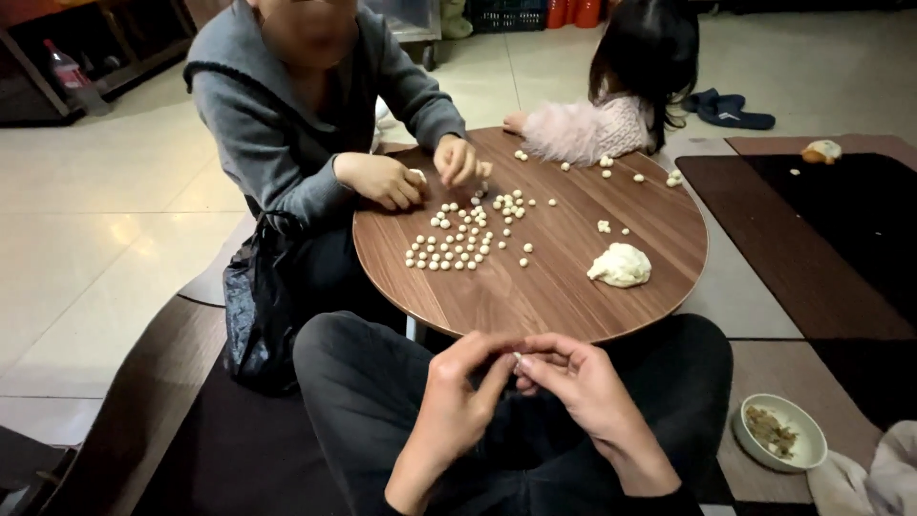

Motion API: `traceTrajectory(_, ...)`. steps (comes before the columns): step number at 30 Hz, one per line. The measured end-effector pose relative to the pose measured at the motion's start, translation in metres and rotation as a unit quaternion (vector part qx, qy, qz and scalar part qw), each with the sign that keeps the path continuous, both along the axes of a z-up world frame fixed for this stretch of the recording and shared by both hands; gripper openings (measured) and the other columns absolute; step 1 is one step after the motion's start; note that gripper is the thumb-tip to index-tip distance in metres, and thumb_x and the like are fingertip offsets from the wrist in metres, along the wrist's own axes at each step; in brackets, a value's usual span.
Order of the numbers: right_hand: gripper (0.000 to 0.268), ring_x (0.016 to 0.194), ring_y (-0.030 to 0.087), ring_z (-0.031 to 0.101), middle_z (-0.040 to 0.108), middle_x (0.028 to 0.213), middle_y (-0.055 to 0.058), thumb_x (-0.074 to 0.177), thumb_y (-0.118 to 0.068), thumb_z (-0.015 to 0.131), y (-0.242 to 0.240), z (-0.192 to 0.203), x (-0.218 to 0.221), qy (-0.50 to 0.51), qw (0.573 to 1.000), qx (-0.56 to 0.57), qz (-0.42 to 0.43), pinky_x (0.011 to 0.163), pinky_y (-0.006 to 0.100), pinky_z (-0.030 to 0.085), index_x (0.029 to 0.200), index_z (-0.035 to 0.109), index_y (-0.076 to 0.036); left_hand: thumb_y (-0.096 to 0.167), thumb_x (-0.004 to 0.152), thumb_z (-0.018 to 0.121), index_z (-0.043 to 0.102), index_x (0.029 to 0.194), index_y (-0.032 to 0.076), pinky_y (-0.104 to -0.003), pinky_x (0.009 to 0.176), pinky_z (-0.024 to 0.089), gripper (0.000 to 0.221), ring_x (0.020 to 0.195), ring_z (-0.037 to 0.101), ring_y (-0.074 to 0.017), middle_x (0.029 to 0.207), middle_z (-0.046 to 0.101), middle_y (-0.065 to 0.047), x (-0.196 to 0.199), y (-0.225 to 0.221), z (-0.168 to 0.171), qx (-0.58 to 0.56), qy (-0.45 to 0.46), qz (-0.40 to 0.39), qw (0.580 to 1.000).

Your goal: Rolling small pieces of dough into uniform balls by hand on a low wooden table.

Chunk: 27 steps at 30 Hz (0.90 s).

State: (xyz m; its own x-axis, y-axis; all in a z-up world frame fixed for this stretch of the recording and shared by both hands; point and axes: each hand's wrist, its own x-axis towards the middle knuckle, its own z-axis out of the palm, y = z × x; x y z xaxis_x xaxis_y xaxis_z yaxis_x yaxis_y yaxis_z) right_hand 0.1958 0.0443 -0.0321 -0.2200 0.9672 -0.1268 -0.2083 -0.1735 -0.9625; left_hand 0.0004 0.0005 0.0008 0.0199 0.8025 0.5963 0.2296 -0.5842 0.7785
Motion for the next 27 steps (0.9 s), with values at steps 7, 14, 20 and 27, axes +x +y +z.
traceTrajectory(7, 0.019, 0.086, 0.027, 0.078, 0.083, 0.102, 0.024, 0.104, 0.006, 0.071, -0.001, 0.002, 0.005, 0.025, 0.999, 0.028, -0.039, 0.081, 0.034, 0.064, 0.120, 0.077, 0.013, -0.001, 0.098, 0.076, 0.083, 0.105, 0.000, -0.026, 0.067, 0.052, 0.010, 0.074, 0.064, -0.0154, 0.093, 0.074, -0.005, 0.006, 0.007, 0.001, -0.010, 0.013, -0.010, 1.000)
traceTrajectory(14, 0.035, 0.087, 0.030, 0.086, 0.085, 0.100, 0.029, 0.101, -0.005, 0.080, -0.006, 0.005, 0.001, -0.017, 0.998, 0.037, -0.042, 0.084, 0.043, 0.074, 0.129, 0.076, 0.017, -0.002, 0.097, 0.083, 0.089, 0.110, 0.007, -0.043, 0.082, 0.066, 0.017, 0.090, 0.085, -0.0365, 0.096, 0.085, -0.013, 0.002, 0.018, -0.019, 0.034, 0.001, -0.008, 0.999)
traceTrajectory(20, 0.037, 0.085, 0.027, 0.086, 0.085, 0.099, 0.026, 0.098, -0.004, 0.085, -0.002, -0.009, 0.005, -0.038, 0.996, 0.076, -0.038, 0.081, 0.040, 0.075, 0.130, 0.079, 0.014, -0.002, 0.095, 0.084, 0.089, 0.112, 0.007, -0.042, 0.077, 0.066, 0.019, 0.086, 0.085, -0.0329, 0.092, 0.086, -0.013, 0.002, 0.016, -0.022, 0.016, -0.006, -0.009, 1.000)
traceTrajectory(27, 0.038, 0.087, 0.031, 0.086, 0.086, 0.103, 0.031, 0.100, -0.005, 0.082, -0.003, -0.012, 0.008, -0.026, 0.998, 0.029, -0.052, 0.083, 0.043, 0.074, 0.130, 0.077, 0.017, -0.001, 0.094, 0.087, 0.087, 0.110, 0.006, -0.045, 0.078, 0.067, 0.018, 0.088, 0.085, -0.0383, 0.094, 0.085, -0.015, 0.006, 0.012, -0.017, 0.041, 0.007, -0.012, 0.999)
